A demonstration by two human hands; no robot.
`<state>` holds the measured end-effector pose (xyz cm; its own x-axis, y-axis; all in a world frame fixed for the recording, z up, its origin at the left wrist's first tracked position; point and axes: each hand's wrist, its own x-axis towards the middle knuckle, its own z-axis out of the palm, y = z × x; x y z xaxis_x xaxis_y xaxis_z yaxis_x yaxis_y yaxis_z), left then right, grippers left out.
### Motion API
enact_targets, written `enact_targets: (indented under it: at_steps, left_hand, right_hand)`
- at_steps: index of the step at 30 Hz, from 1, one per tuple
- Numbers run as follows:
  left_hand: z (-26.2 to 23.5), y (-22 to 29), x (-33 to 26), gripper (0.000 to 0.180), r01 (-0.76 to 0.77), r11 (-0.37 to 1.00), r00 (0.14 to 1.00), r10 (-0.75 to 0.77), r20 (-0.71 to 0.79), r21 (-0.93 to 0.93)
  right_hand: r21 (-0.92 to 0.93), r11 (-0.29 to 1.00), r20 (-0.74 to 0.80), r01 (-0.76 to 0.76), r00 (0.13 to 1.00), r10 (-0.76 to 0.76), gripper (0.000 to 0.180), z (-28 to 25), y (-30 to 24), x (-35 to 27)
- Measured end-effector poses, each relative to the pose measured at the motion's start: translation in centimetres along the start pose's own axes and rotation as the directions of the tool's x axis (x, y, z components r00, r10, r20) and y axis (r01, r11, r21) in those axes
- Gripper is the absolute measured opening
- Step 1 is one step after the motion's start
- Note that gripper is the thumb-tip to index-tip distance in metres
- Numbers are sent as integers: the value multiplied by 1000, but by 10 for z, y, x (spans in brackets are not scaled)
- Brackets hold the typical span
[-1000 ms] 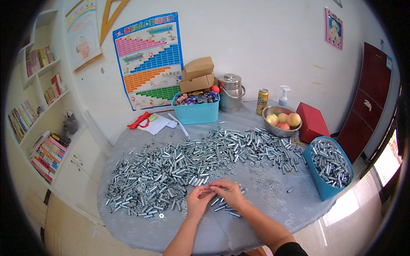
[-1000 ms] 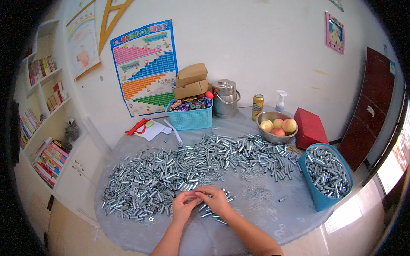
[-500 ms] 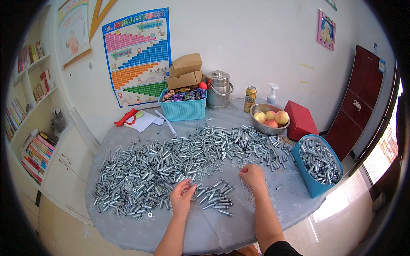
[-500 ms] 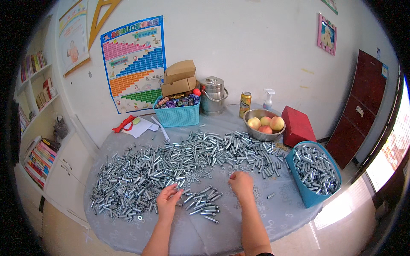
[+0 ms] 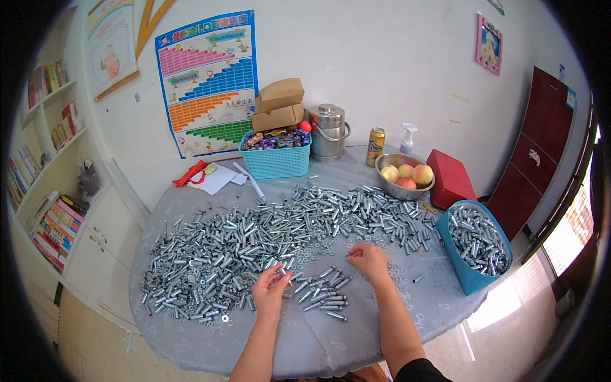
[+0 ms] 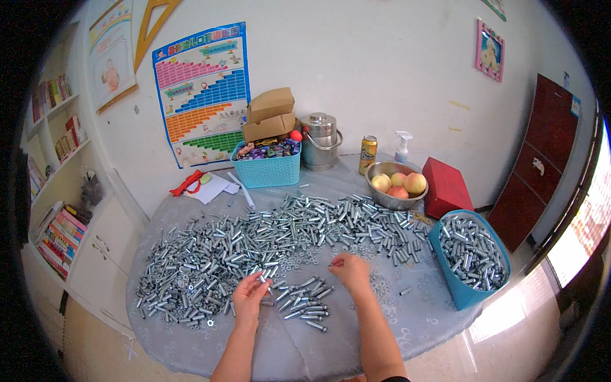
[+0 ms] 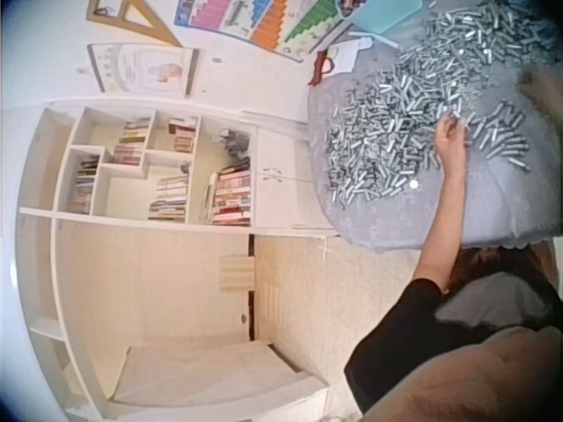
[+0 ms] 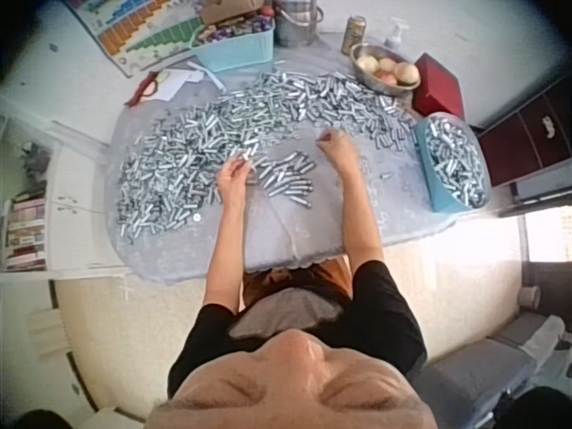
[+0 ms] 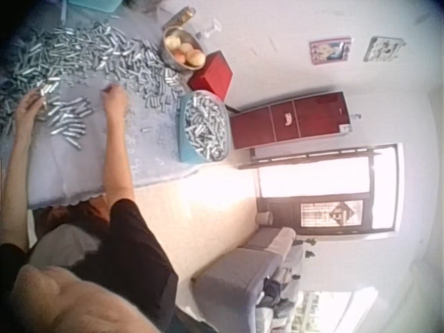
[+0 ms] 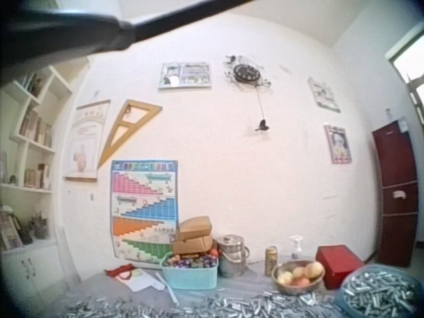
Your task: The person sits at a table covered with a large pile of metal bolts and washers. They repeatedly pick up individual bolts and washers, screw them together by hand, and place the assembled units into a blue plastic bin on the right side of the table.
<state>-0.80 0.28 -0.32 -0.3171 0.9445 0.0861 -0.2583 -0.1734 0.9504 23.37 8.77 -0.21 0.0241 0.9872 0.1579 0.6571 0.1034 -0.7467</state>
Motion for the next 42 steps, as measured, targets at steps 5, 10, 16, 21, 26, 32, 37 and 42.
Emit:
enact_targets:
  at_steps: [5, 10, 16, 21, 26, 32, 37, 42]
  left_hand:
    - [1, -1, 0, 29, 20, 1000, 1000, -20, 5, 0]
    - [3, -1, -1, 29, 33, 999, 999, -32, 9, -33]
    - [5, 1, -2, 29, 57, 997, 998, -56, 15, -43]
    - [2, -3, -2, 31, 59, 998, 998, -59, 35, -18]
    - [1, -1, -1, 31, 80, 996, 996, -78, 36, -35]
    - [3, 0, -1, 28, 82, 993, 997, -82, 0, -80]
    - [1, 1, -2, 21, 114, 981, 993, -118, -19, -155]
    - [-2, 3, 0, 13, 181, 932, 975, -211, -64, -314]
  right_hand:
    - [223, 972, 208, -68, 978, 21, 19, 23, 2, 3]
    - [101, 995, 262, -27, 965, -1, 19, 24, 0, 6]
    - [27, 999, 286, 26, 958, -33, 19, 16, -12, 2]
    - [-28, 998, 297, 52, 954, -42, 21, 18, -16, 3]
    - [-2, 992, 275, 122, 954, -117, 22, 19, -13, 7]
    - [-50, 987, 270, 155, 953, -136, 21, 17, -18, 6]
    - [172, 983, 167, 56, 982, -85, 19, 27, -18, 1]
    - [585, 805, 272, -98, 959, -81, 13, 35, -43, -14]
